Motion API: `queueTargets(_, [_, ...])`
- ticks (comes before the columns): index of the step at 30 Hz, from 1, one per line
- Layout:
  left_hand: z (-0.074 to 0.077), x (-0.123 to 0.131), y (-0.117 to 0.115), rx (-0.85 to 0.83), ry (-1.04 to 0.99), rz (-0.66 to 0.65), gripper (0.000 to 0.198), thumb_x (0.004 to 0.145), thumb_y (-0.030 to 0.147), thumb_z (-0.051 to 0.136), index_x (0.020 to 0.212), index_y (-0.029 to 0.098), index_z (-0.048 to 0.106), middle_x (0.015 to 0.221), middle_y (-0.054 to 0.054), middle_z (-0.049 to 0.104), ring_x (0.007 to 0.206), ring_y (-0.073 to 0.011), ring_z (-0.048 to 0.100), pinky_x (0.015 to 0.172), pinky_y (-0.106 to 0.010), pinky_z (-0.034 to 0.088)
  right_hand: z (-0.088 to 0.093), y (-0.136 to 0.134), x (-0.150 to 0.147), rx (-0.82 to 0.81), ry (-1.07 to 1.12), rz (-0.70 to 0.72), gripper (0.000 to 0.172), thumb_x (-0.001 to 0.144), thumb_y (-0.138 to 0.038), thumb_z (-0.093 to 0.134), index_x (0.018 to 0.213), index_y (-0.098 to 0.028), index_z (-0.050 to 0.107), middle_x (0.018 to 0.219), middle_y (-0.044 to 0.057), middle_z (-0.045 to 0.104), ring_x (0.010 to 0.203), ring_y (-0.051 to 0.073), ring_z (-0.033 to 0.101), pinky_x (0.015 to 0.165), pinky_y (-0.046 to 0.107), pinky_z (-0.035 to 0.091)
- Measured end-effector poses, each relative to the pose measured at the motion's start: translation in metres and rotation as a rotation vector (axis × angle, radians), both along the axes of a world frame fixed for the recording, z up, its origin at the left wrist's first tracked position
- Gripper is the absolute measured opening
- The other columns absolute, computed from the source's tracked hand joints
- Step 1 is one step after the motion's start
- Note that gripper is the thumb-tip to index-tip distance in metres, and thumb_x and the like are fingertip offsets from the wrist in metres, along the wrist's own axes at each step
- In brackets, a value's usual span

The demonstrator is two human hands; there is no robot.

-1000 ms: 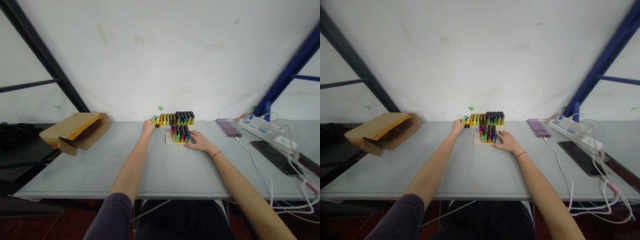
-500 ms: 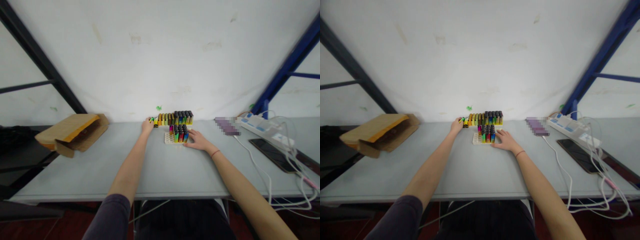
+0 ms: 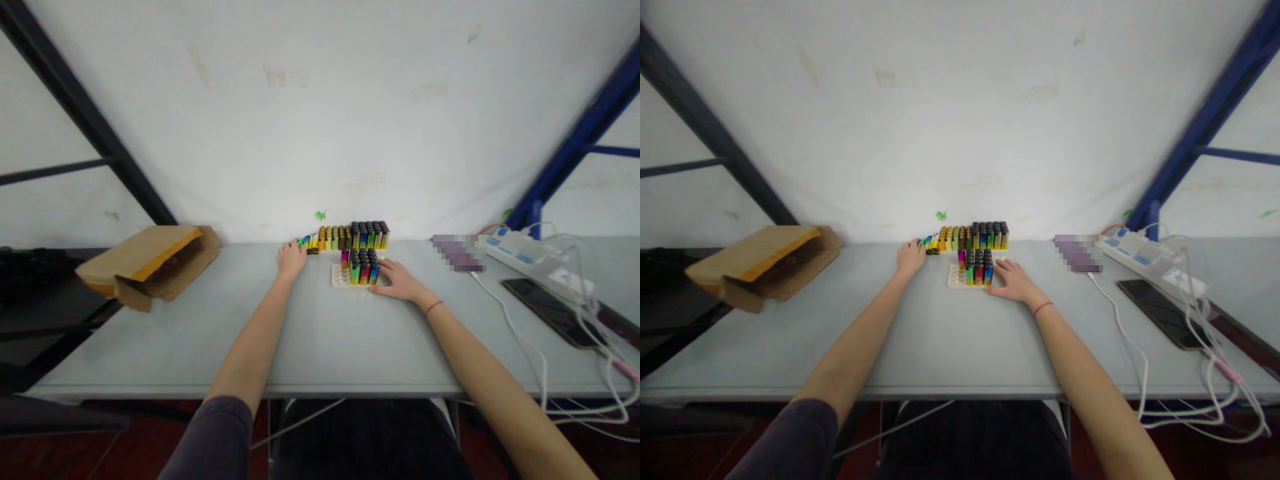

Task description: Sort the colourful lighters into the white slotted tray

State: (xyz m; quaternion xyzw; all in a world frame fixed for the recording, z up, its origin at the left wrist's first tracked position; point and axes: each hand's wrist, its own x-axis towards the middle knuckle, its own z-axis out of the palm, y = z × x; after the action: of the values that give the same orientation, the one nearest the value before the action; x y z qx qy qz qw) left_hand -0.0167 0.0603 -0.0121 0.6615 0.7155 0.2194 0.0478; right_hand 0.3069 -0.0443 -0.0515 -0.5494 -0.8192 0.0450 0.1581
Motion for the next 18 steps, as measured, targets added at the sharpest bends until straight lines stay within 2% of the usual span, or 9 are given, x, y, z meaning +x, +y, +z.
queueTargets(4, [-0.002, 0.000, 0.002, 0.008, 0.013, -0.120, 0.052, 0.106, 0.034, 0.033, 0.152, 0.030, 0.055, 0.160, -0.010, 0.051, 0.143, -0.0325, 0.049, 0.116, -0.051, 0.042, 0.000, 0.000, 0.001, 0.002, 0.003, 0.000, 0.083, 0.087, -0.078, 0.060, 0.147, -0.022, 0.062, 0.161, 0.017, 0.051, 0.149, 0.043, 0.044, 0.121, 0.060, 0.038])
queueTargets(8, [-0.004, -0.009, 0.006, 0.006, 0.072, -0.192, 0.051, 0.105, 0.027, 0.034, 0.149, 0.026, 0.059, 0.159, -0.010, 0.053, 0.143, -0.0263, 0.050, 0.121, -0.042, 0.038, 0.001, 0.000, 0.000, -0.006, -0.005, -0.008, 0.085, 0.087, -0.081, 0.059, 0.146, -0.020, 0.063, 0.161, 0.018, 0.051, 0.149, 0.043, 0.044, 0.121, 0.060, 0.038])
queueTargets(11, [-0.003, -0.017, 0.005, 0.020, 0.121, -0.198, 0.049, 0.103, 0.025, 0.037, 0.144, 0.023, 0.063, 0.160, -0.010, 0.051, 0.147, -0.0258, 0.046, 0.123, -0.041, 0.037, 0.001, 0.000, -0.001, -0.004, -0.011, -0.004, 0.087, 0.087, -0.081, 0.058, 0.147, -0.018, 0.062, 0.161, 0.019, 0.050, 0.149, 0.042, 0.044, 0.121, 0.058, 0.038])
queueTargets(14, [-0.002, -0.021, 0.002, 0.006, 0.140, -0.205, 0.048, 0.103, 0.027, 0.039, 0.144, 0.026, 0.063, 0.166, -0.007, 0.044, 0.155, -0.0294, 0.034, 0.125, -0.050, 0.033, 0.001, 0.000, -0.001, 0.006, -0.013, -0.001, 0.088, 0.087, -0.081, 0.057, 0.147, -0.017, 0.061, 0.160, 0.020, 0.050, 0.149, 0.042, 0.045, 0.122, 0.057, 0.038])
queueTargets(18, [-0.001, -0.022, -0.002, -0.037, 0.079, -0.246, 0.055, 0.107, 0.043, 0.029, 0.159, 0.035, 0.046, 0.171, -0.004, 0.038, 0.158, -0.0340, 0.028, 0.124, -0.066, 0.027, 0.000, 0.000, 0.000, 0.012, -0.001, 0.003, 0.084, 0.087, -0.080, 0.059, 0.146, -0.020, 0.063, 0.159, 0.018, 0.052, 0.148, 0.042, 0.045, 0.121, 0.058, 0.038])
